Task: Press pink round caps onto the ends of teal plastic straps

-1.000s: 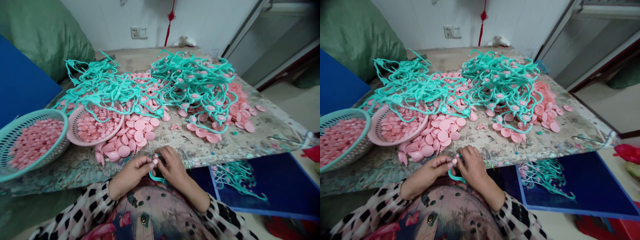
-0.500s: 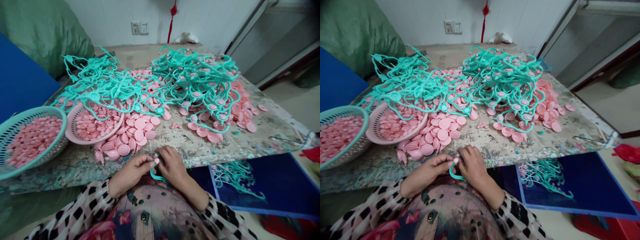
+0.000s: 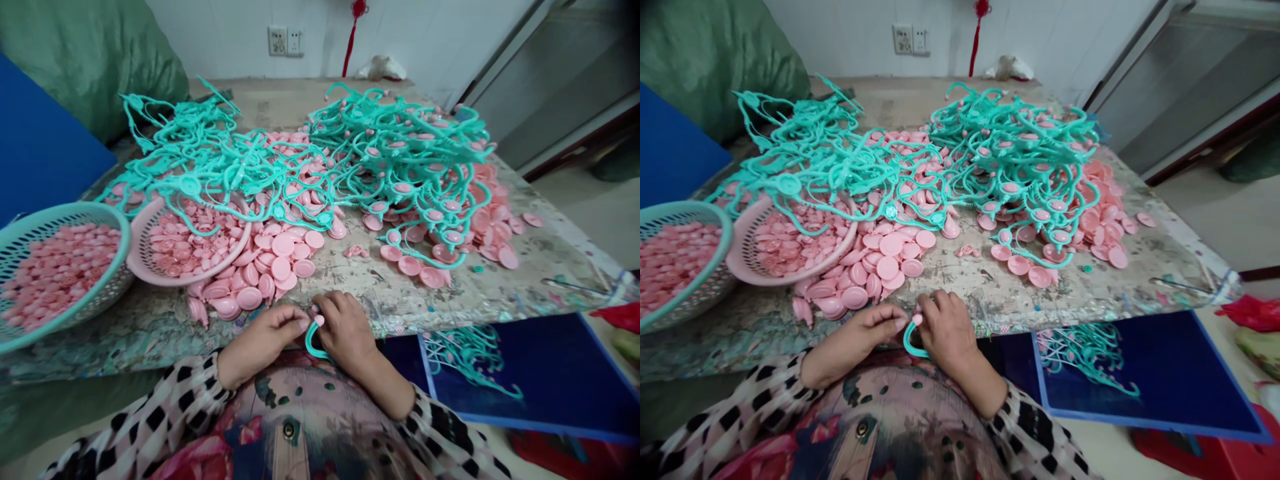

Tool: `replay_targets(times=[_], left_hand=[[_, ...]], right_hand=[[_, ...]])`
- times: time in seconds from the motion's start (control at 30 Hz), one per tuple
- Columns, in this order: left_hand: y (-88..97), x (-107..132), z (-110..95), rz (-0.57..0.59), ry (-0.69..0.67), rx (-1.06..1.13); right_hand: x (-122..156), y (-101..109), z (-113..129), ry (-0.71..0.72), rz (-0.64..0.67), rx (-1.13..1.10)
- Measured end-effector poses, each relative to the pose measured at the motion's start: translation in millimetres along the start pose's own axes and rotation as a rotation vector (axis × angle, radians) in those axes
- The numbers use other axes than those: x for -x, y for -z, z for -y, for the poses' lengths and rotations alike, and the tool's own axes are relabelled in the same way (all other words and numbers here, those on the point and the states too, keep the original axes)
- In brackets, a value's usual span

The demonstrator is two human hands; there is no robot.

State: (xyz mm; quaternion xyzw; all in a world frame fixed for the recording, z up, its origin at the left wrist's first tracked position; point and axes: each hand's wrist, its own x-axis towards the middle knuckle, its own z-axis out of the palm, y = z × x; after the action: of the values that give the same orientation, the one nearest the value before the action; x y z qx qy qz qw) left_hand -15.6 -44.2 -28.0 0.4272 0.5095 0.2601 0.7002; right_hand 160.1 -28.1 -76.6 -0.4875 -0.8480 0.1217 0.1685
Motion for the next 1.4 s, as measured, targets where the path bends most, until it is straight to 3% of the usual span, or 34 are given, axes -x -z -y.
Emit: replay_targets(times=[0.4,0.83,1.4], left_hand=[[5.2,-7.3,0.9,0.007,0.018,-0.021],[-1.6,-10.4,-2.2,0.034,0.021,-0.074],[-2.8,-11.3,7.1,-0.017,0.023,-0.018]], right_hand=[[-4.5,-3.1,-2.5,-0.028,0.011,-0.053],[-4.0,-5.5,-2.4,-0.024,-0.003,-0.019],[-4.8,-3.6,2.2,-0.031,-0.002,0.046]])
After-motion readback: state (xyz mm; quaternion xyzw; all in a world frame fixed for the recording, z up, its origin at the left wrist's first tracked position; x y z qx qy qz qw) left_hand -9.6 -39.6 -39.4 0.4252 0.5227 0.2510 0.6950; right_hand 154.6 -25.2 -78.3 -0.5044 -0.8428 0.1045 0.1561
